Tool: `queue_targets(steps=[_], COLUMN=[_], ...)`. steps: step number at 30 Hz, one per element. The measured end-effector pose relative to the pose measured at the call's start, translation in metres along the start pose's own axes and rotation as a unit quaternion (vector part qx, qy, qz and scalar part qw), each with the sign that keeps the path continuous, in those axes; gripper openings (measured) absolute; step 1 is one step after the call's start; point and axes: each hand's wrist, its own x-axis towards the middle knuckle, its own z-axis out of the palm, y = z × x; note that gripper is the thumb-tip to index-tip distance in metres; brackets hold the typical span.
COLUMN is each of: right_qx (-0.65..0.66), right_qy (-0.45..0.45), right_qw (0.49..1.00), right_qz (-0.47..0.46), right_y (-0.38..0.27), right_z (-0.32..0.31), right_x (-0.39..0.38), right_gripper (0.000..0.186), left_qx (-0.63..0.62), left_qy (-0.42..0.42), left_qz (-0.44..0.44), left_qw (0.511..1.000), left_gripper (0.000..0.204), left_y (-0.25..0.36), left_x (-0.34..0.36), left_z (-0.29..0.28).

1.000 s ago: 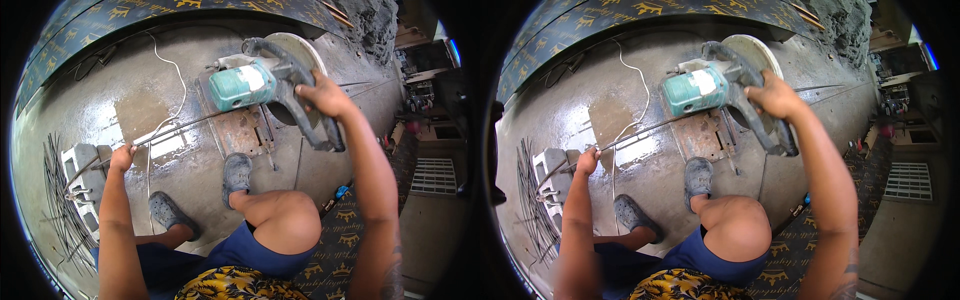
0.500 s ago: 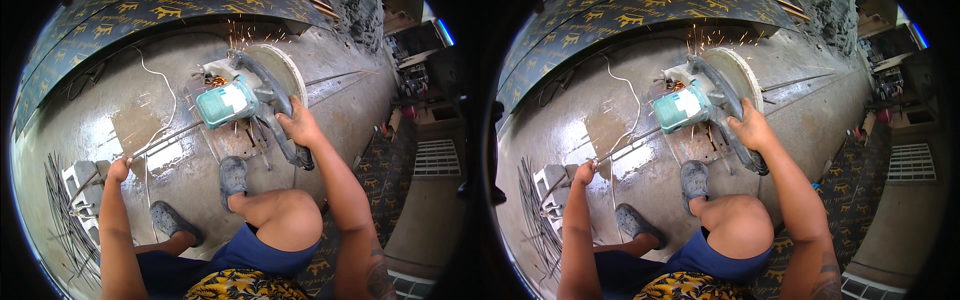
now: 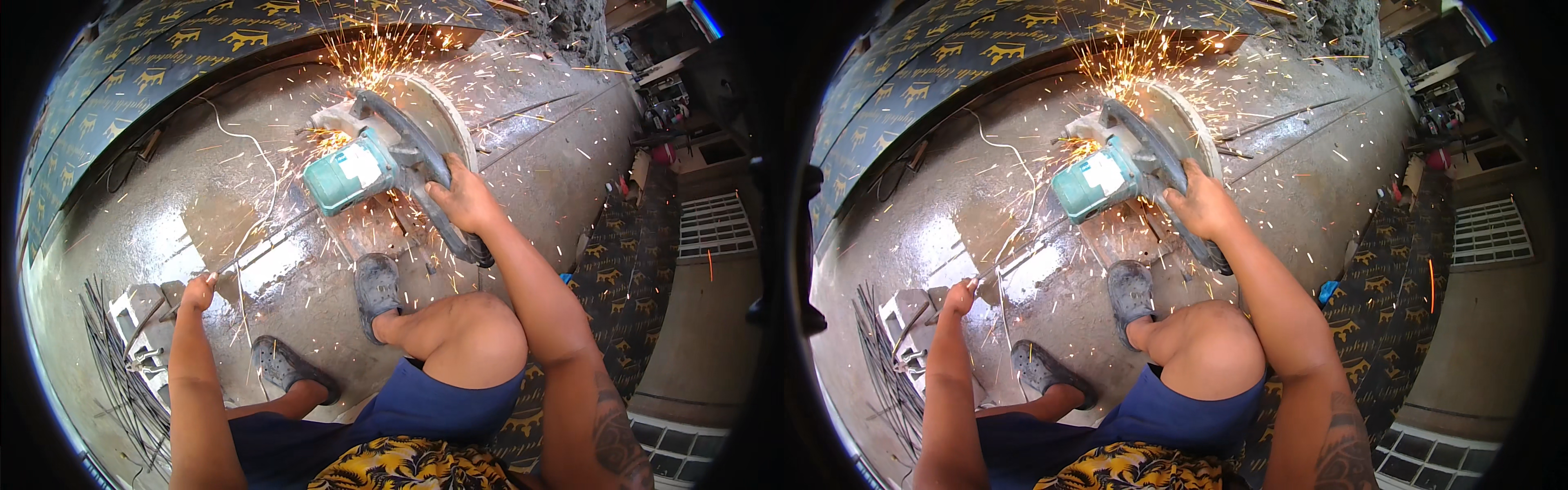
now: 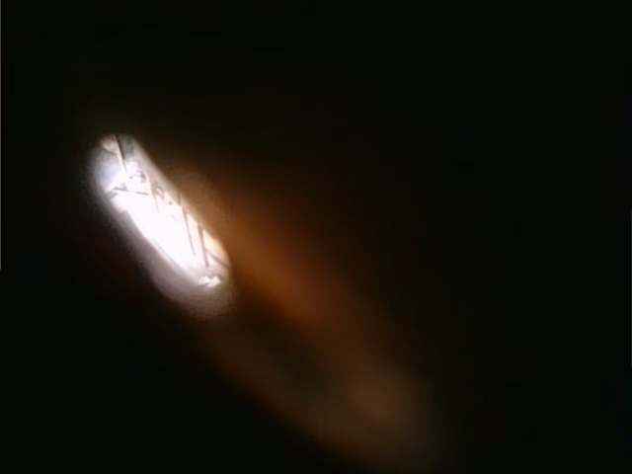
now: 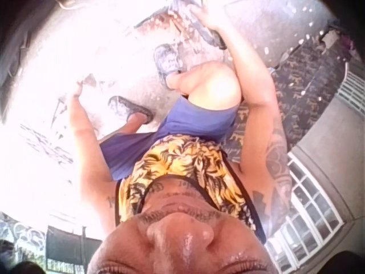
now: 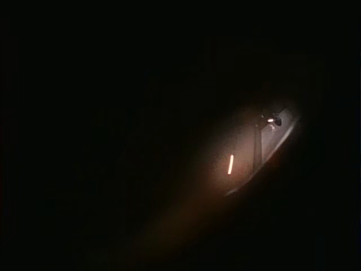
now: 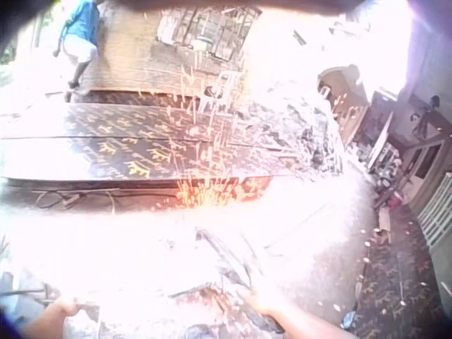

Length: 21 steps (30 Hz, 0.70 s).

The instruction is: The person uses a chop saw to cut metal rods into shorter pieces. They repeatedly position each rod under the saw, lower the blade to cut, and set the cut pieces aside. The person also uses a tape measure to check lengths between cuts.

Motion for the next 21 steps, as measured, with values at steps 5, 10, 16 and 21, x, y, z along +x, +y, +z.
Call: queue_targets(steps=[5, 10, 16, 21], right_qx=[0.012, -0.009, 0.023, 0.031], right_qy=[-0.039, -0.009, -0.016, -0.035], right_qw=[0.998, 1.000, 0.998, 0.999], right_qz=[0.049, 0.024, 0.052, 0.015], right_y=[-0.003, 0.004, 0.026, 0.032], right_z=[-0.002, 0.001, 0.042, 0.037], right_x=[0.000, 0.001, -0.017, -0.016], right_gripper=[0.075, 0.077, 0.077, 0.075], left_qx=[-0.026, -0.026, -0.051, -0.051], left_qy=[-0.012, -0.002, 0.002, -0.005], left_qz=[-0.032, -0.016, -0.035, -0.082], left_qw=[0.999, 1.000, 0.998, 0.995], left_gripper=[0.052, 0.052, 0.056, 0.061], left_y=[0.001, 0.005, 0.009, 0.022], left_x=[-0.001, -0.003, -0.007, -0.016], left_z=[0.000, -0.003, -0.005, -0.011])
